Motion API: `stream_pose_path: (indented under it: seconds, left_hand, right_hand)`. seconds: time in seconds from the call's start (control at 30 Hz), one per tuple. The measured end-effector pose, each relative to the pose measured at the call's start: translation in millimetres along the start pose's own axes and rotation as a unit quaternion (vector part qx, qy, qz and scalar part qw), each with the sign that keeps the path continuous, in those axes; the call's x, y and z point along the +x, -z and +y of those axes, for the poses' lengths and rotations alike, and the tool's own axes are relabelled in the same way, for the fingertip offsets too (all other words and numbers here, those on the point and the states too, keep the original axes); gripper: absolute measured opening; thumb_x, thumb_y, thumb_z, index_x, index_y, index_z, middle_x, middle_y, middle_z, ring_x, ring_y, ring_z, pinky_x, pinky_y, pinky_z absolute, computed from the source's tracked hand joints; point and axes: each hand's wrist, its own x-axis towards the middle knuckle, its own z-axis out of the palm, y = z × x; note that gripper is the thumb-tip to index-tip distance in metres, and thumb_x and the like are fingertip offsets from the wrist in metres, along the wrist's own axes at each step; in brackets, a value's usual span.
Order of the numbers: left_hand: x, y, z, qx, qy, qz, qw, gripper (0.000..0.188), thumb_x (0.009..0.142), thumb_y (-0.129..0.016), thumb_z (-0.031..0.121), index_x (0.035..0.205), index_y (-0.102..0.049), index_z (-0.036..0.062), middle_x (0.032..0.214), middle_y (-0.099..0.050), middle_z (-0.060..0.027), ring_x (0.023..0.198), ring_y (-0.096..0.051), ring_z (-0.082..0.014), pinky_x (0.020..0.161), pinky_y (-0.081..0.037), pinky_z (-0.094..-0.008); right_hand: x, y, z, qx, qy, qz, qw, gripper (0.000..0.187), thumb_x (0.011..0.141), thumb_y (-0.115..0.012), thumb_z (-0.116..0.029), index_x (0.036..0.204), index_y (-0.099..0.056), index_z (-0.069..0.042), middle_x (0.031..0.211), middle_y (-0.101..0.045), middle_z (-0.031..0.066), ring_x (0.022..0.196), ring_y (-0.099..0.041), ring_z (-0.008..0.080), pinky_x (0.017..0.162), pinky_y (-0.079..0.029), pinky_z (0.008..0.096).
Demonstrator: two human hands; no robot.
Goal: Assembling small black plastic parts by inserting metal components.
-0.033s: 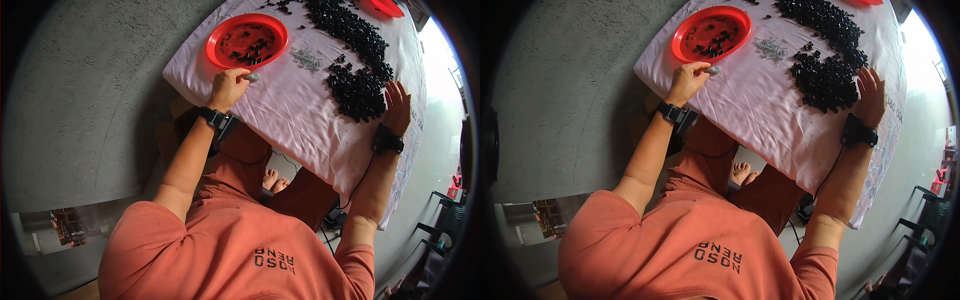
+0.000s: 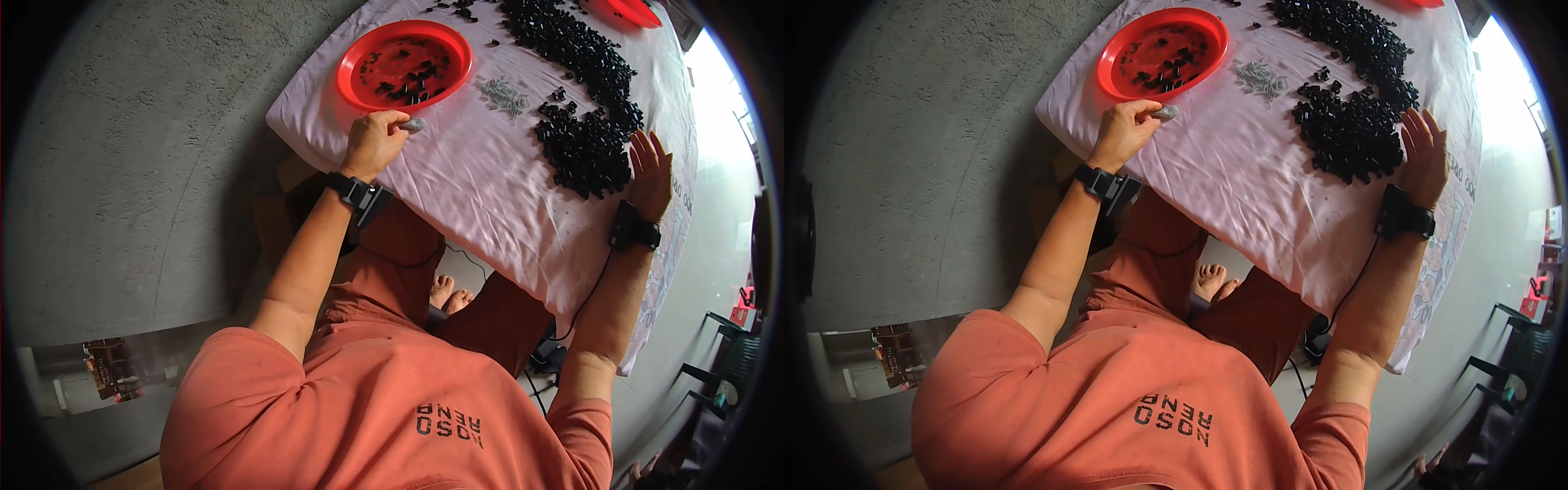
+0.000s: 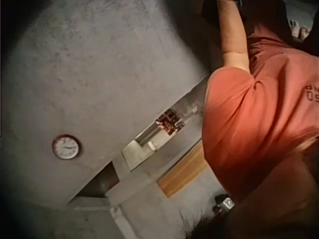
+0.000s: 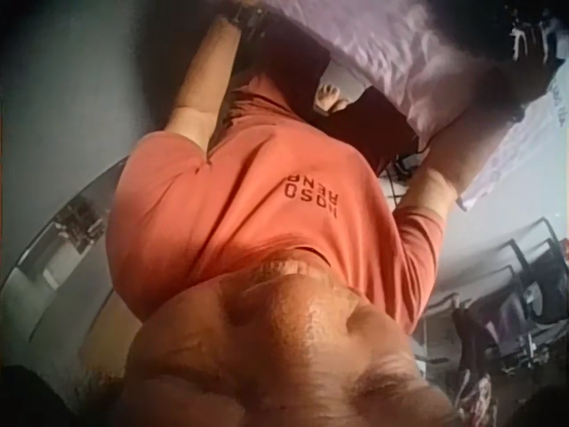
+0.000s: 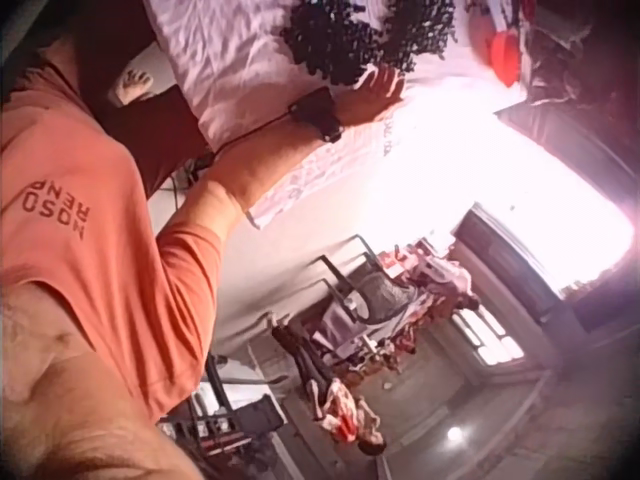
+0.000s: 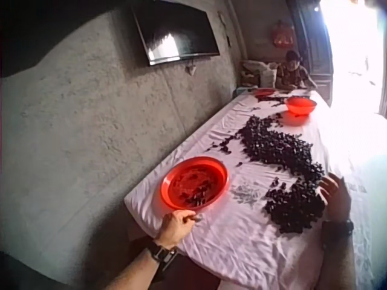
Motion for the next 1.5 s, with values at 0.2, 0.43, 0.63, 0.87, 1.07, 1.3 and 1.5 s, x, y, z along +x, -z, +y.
stream_pose_path:
  seconds: [0.2,0.43,0.63,0.87,1.07,1.3,1.5]
  left_hand:
    - [8,-6,8,0.048,-0.037,0.017,0.998,0.014,0.078,-0.073,0.011,0.091,-0.073,0.0035,0.075,-0.071,-0.0094,0.067,-0.067,-0.0160,0.065,-0.052,-0.0294]
    - [6,2,31,0.024,-0.004,0.009,1.000,0.011,0.079,-0.072,0.013,0.081,-0.071,0.0030,0.069,-0.069,-0.0082,0.061,-0.066,-0.0160,0.059,-0.050,-0.0303]
    - [25,-17,52,-0.032,-0.030,0.009,0.999,0.015,0.078,-0.072,0.016,0.073,-0.068,0.0032,0.067,-0.068,-0.0138,0.063,-0.069,-0.0276,0.060,-0.053,-0.0367]
    - [34,-27,58,-0.065,-0.023,-0.020,0.997,0.012,0.079,-0.071,0.013,0.075,-0.070,0.0026,0.069,-0.069,-0.0139,0.063,-0.070,-0.0251,0.061,-0.053,-0.0346]
    - [32,-19,52,-0.095,-0.042,-0.029,0.994,0.015,0.084,-0.071,0.014,0.081,-0.069,-0.0004,0.070,-0.068,-0.0072,0.062,-0.063,-0.0105,0.059,-0.049,-0.0283]
    - [45,22,-7,-0.199,0.089,-0.010,0.976,0.009,0.089,-0.064,0.008,0.093,-0.064,-0.0001,0.075,-0.068,-0.0053,0.055,-0.064,-0.0108,0.051,-0.049,-0.0222]
    - [65,45,-35,-0.099,0.140,0.055,0.984,0.009,0.087,-0.066,0.009,0.093,-0.066,0.0021,0.073,-0.069,-0.0055,0.053,-0.064,-0.0115,0.052,-0.049,-0.0244]
  right_hand:
    - [-2,6,-6,-0.003,0.011,-0.011,1.000,0.061,0.105,-0.028,-0.044,0.144,-0.040,0.002,0.143,-0.048,0.0233,0.135,-0.045,0.0307,0.115,-0.030,0.0412]
    - [1,5,3,-0.020,0.013,-0.007,1.000,0.060,0.105,-0.031,-0.045,0.141,-0.045,0.000,0.139,-0.053,0.0213,0.131,-0.050,0.0293,0.110,-0.035,0.0398]
    - [4,14,5,-0.003,0.018,-0.024,1.000,0.059,0.105,-0.032,-0.045,0.140,-0.045,0.000,0.137,-0.055,0.0201,0.129,-0.052,0.0286,0.109,-0.036,0.0391]
    - [5,16,7,0.000,0.019,-0.027,0.999,0.059,0.105,-0.033,-0.046,0.141,-0.045,-0.001,0.137,-0.055,0.0189,0.129,-0.052,0.0276,0.110,-0.035,0.0387]
    - [6,16,8,-0.003,0.016,-0.024,1.000,0.059,0.105,-0.033,-0.046,0.141,-0.045,-0.001,0.138,-0.054,0.0187,0.130,-0.051,0.0273,0.110,-0.035,0.0386]
    - [6,18,8,0.004,0.018,-0.035,0.999,0.058,0.105,-0.032,-0.045,0.142,-0.045,-0.002,0.139,-0.054,0.0189,0.130,-0.051,0.0271,0.110,-0.035,0.0387]
    - [5,14,8,-0.014,0.019,-0.031,0.999,0.059,0.105,-0.033,-0.046,0.142,-0.045,-0.002,0.139,-0.054,0.0186,0.129,-0.052,0.0265,0.109,-0.036,0.0380]
